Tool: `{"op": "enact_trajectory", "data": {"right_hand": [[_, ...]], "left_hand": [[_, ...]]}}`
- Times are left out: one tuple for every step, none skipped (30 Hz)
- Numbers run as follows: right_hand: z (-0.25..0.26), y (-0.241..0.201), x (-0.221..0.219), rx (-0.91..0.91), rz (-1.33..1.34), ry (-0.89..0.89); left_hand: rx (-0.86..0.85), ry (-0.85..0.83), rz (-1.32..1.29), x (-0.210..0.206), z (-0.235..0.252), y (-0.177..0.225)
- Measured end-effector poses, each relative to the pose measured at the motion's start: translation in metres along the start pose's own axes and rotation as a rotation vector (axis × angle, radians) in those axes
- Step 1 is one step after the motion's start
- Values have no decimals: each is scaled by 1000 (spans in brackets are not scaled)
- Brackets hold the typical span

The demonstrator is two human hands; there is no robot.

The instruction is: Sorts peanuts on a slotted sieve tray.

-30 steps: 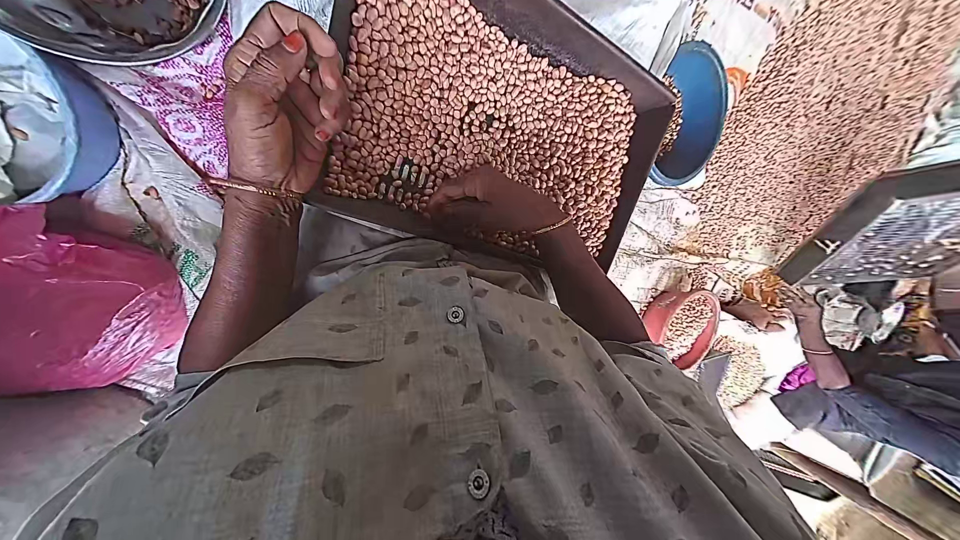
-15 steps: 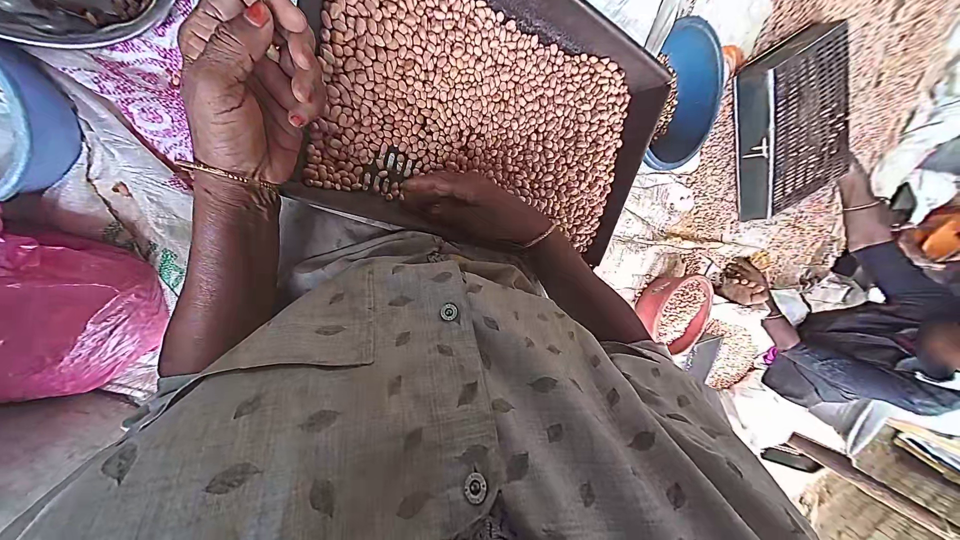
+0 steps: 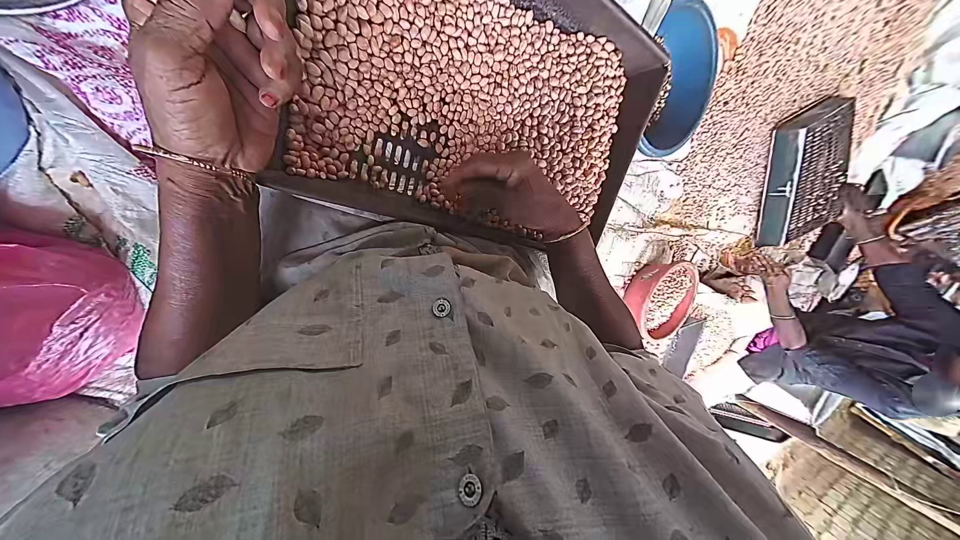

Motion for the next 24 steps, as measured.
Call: {"op": "enact_trajectory", "data": {"right_hand": [[-2, 2, -7, -15, -65, -46], [-2, 5, -9, -16, -99, -46], [-1, 7, -8, -4, -125, -13], [1, 8, -3, 27, -161, 56], [2, 10, 4, 60, -201, 147], [5, 13, 12, 82, -230, 263], [7, 16, 20, 93, -234, 385], [8, 18, 29, 101, -237, 481], [8, 17, 33, 109, -239, 526], [7, 13, 34, 121, -248, 519], [5, 7, 29, 142, -257, 467], [5, 3, 19, 173, -254, 375], [6, 1, 8, 195, -272, 266], [8, 2, -3, 208, -329, 173], [10, 4, -13, 219, -427, 108], [12, 8, -20, 223, -533, 69], [14, 10, -24, 214, -613, 45], [15, 10, -26, 217, -668, 29], [17, 9, -26, 228, -706, 15], [18, 8, -26, 238, -739, -6], [18, 6, -26, 246, -766, -27], [19, 3, -25, 251, -787, -47], [19, 2, -25, 248, -802, -58], [19, 1, -25, 241, -811, -59]], "left_hand": [[0, 10, -4, 1, -1, 0], [-2, 12, -7, 2, -1, -1], [-2, 15, -16, 3, -1, -1], [-2, 20, -18, 3, -1, -2], [3, 20, -20, 4, -2, -2], [11, 19, -26, 4, -2, -2], [14, 15, -28, 4, -2, -2], [11, 11, -26, 4, -1, -2], [6, 1, -20, 4, -1, -2], [3, -4, -20, 4, -1, -2], [3, -2, -19, 5, -1, -2], [11, 1, -17, 5, -1, -1], [20, 6, -11, 4, -1, -1], [29, 21, -6, 3, -1, -1], [34, 39, -4, 2, -1, -1], [33, 50, -5, 2, -1, -1], [23, 38, -5, 4, -1, -2], [9, 8, -2, 5, -1, -3], [-3, -20, 6, 5, -1, -2], [-8, -36, 18, 4, -1, -1], [-8, -39, 23, 3, -1, 0], [-9, -37, 13, 2, 0, 1], [-10, -38, -5, 2, 1, 1], [-12, -32, -27, 2, 1, 1]]}}
Point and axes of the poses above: each hand's wrist, its own z-axis towards the middle knuckle, its own x-axis out of the back of the hand, y = z × x, the point moved 4 cm from there along z, towards the middle knuckle, and after that the axes turned 12 degrees about -x, right-handed, at the moved point
